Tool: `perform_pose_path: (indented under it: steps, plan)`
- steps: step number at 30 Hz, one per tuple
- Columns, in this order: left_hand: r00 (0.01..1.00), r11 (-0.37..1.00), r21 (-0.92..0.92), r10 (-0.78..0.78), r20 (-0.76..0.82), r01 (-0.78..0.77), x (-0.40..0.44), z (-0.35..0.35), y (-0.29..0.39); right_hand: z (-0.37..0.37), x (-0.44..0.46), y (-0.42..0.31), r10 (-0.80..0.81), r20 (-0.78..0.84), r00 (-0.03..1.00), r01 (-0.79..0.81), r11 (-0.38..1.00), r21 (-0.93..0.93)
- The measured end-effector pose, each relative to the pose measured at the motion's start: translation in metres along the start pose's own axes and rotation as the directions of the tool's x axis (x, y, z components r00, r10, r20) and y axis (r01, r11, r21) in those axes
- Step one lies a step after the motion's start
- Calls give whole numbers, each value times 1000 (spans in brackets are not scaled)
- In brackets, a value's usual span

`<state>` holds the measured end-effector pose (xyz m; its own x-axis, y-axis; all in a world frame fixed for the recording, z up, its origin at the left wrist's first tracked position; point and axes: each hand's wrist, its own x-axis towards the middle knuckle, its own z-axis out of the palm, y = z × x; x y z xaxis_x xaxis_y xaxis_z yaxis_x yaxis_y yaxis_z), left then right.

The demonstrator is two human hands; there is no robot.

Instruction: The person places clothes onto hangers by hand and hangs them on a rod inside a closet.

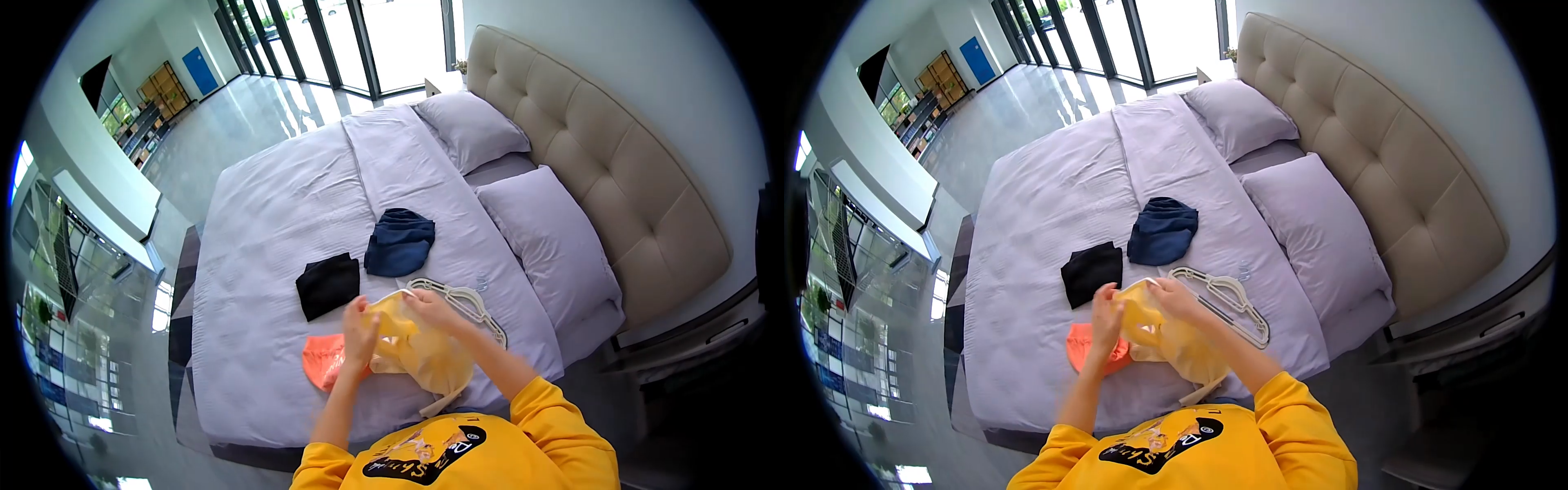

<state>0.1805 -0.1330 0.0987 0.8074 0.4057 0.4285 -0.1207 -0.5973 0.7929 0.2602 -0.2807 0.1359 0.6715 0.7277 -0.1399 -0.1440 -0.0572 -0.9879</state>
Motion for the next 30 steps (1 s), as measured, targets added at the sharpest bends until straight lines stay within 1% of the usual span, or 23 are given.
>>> perform_pose_path:
  steps: [2, 3, 4, 6, 8, 9, 10, 11, 12, 13, 14, 17, 18, 19, 20, 22, 23, 24, 25, 26, 27, 28, 30]
  plan:
    - [991, 998, 51, 27, 134, -34, -2, 10, 8, 4, -3, -2, -2, 2, 1000, 2, 999, -39]
    - [979, 985, 114, -147, 138, 132, -2, 11, 3, 4, -8, -2, 7, -7, 1000, -8, 998, -68]
    - [980, 985, 111, -147, 137, 132, 1, 8, 0, 3, -9, -4, 2, 0, 1000, -2, 994, -107]
    - [986, 954, 300, -50, 157, 1, -1, 4, -8, -6, -9, 7, 17, -46, 999, -23, 993, -113]
    - [983, 955, 297, -60, 171, 7, -5, 5, -12, -23, -11, 4, 118, -119, 986, -116, 993, 24]
    - [975, 957, 288, -49, 218, -17, -7, 3, -18, -43, -5, 21, 144, -141, 979, -151, 988, -38]
    - [969, 962, 269, -31, 244, -37, -7, 3, -17, -51, -2, 24, 146, -140, 979, -153, 988, -38]
    - [967, 962, 270, -37, 252, -34, -8, 2, -16, -55, -3, 31, 80, -188, 979, -91, 995, -48]
    - [922, 902, 334, 146, 360, -273, -5, 2, -13, -58, -2, 36, 17, -236, 972, -30, 998, -53]
    - [831, 788, 362, 312, 461, -497, -3, 2, -9, -55, -5, 30, 50, -283, 958, -52, 999, -1]
    - [830, 791, 359, 310, 464, -496, -3, 2, -9, -59, -4, 34, 55, -284, 957, -57, 998, 1]
    - [777, 740, 362, 332, 535, -566, 0, 1, -17, -70, -1, 50, 56, -271, 961, -62, 998, -14]
    - [880, 838, 399, 184, 438, -373, -5, 0, -26, -72, -3, 54, 136, -207, 969, -142, 990, -13]
    - [941, 896, 412, 17, 338, -164, -5, 2, -33, -74, -1, 60, 218, -144, 965, -222, 975, -12]
    - [942, 901, 405, 15, 335, -158, -9, 6, -32, -77, -5, 59, 223, -147, 964, -229, 973, -20]
    - [970, 936, 353, -90, 225, 5, -6, 10, -34, -78, 0, 71, 340, -85, 937, -335, 940, 70]
    - [985, 951, 310, -43, 167, -11, -5, 15, -31, -85, 4, 90, 247, -76, 966, -248, 969, -3]
    - [984, 950, 312, -45, 170, -10, -3, 20, -27, -92, 11, 118, 249, -76, 965, -250, 968, 0]
    - [984, 949, 314, -63, 170, 6, 1, 21, -31, -96, 26, 157, 187, -279, 942, -215, 974, -72]
    - [984, 957, 288, -71, 164, 21, -1, 26, -25, -109, 20, 175, 93, -480, 872, -200, 964, -175]
    - [973, 933, 346, 16, 229, -97, -4, 25, -26, -126, 8, 186, 130, -599, 790, -357, 892, -277]
    - [975, 918, 388, -1, 224, -88, 4, 21, -36, -133, 19, 211, 153, -691, 707, -498, 801, -332]
    - [937, 923, 365, -14, 350, -122, 7, 27, -18, -154, 12, 220, 176, -728, 662, -603, 702, -379]
